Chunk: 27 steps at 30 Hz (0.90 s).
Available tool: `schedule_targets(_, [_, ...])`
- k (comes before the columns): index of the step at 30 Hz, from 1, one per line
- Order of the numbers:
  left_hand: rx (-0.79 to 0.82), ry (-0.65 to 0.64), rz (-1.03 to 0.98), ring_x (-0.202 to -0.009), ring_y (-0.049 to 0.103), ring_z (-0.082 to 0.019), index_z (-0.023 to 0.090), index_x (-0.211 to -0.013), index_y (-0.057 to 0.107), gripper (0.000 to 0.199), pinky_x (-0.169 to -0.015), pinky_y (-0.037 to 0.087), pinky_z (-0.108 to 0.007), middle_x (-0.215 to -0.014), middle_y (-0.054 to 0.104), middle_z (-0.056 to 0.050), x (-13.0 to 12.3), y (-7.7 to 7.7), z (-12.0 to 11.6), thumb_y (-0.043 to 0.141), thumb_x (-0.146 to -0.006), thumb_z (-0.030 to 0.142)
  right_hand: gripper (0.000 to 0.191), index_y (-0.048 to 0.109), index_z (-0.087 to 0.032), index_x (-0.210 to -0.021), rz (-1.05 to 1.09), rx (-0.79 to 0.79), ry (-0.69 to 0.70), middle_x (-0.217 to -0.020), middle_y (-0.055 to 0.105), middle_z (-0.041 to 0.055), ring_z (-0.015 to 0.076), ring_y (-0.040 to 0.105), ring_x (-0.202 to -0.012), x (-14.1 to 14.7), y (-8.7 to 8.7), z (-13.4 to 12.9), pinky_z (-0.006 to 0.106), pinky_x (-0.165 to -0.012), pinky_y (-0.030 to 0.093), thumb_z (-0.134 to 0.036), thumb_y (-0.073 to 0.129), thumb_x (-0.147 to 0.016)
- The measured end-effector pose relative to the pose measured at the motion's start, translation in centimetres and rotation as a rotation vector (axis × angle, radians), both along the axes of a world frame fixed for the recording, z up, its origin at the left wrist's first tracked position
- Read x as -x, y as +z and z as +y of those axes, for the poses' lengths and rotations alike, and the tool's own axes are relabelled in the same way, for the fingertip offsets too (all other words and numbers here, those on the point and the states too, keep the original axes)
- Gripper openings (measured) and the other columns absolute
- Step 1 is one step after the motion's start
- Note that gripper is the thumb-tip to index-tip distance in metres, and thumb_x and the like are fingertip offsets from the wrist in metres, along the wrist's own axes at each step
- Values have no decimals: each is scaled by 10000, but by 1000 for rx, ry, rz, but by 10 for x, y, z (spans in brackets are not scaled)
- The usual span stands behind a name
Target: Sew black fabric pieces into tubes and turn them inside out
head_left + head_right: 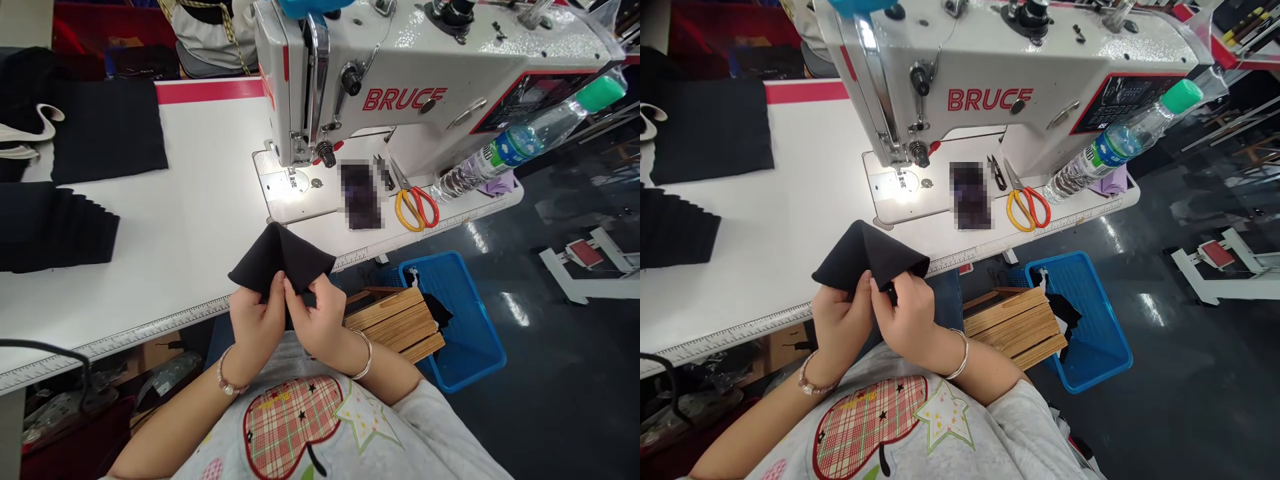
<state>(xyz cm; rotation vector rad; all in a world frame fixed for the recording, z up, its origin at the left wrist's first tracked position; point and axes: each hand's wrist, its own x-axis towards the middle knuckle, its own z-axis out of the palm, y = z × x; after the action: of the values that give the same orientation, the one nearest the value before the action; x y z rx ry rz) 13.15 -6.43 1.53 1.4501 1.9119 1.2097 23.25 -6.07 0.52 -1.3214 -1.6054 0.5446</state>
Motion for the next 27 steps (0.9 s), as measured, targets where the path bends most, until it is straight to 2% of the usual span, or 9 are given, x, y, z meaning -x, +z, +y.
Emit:
schedule_targets(3, [66,-34,-172,-499,510,-127,191,-679,546,291,-479,423,-243,-496,480,40,0,4,2,542,-885,397,137,600,-195,-942,-62,-2,88,-722,673,43,171,649,-663,1,1,1,282,-663,530,-246,473,-951])
schedule_targets(6, [75,-28,-335,-811,662,-191,180,-845,619,274,-748,538,-288,-722,653,-23,1,2,5,537,-902,435,212,595,-172,-1030,-166,-52,154,-853,693,90,211,665,-805,3,1,2,334,-756,550,-199,397,-959])
schedule_targets(8, [52,-31,-442,-1041,646,-214,177,-1017,635,303,-938,505,-319,-970,699,-68,1,-1,6,517,-921,439,269,587,-155,-1098,-219,-76,189,-952,697,121,232,660,-904,5,0,1,369,-831,550,-167,357,-960])
schedule_targets(10, [41,-50,-533,-1186,586,-217,195,-1173,603,345,-1059,438,-338,-1171,663,-85,0,-2,6,502,-935,423,307,582,-138,-1139,-245,-84,208,-1015,695,138,241,648,-972,7,-2,1,393,-899,537,-145,332,-962])
schedule_targets(13, [63,-103,-554,-1238,544,-204,218,-1238,567,346,-1123,381,-347,-1254,617,-74,0,1,3,491,-946,388,325,583,-108,-1149,-251,-92,214,-1044,694,155,247,642,-1017,8,-6,1,403,-938,526,-139,314,-968])
schedule_targets(16, [107,-197,-424,-1101,597,-200,197,-1133,586,271,-1041,456,-347,-1092,645,-65,2,10,-2,502,-935,361,329,581,-114,-1161,-235,-98,203,-1064,693,153,241,642,-1052,6,-6,2,393,-929,535,-149,311,-976])
schedule_targets(20, [106,-302,-293,-788,597,-157,205,-939,562,126,-764,535,-281,-801,591,-7,7,20,-11,486,-926,305,352,563,-145,-1229,-212,-97,205,-1115,692,142,237,648,-1077,3,-2,1,390,-908,553,-146,326,-968])
schedule_targets(24, [45,-264,-164,-539,440,-100,213,-753,474,184,-491,399,-208,-609,450,49,10,23,-19,472,-929,264,371,569,-120,-1246,-194,-117,191,-1148,690,161,242,663,-1063,1,0,-2,373,-885,561,-116,338,-956])
schedule_targets(27, [19,-191,-97,-483,352,-81,203,-696,464,237,-442,324,-201,-550,381,66,10,23,-24,506,-918,273,367,573,-135,-1251,-170,-110,174,-1095,711,136,223,689,-985,-1,0,-5,341,-838,567,-109,358,-955])
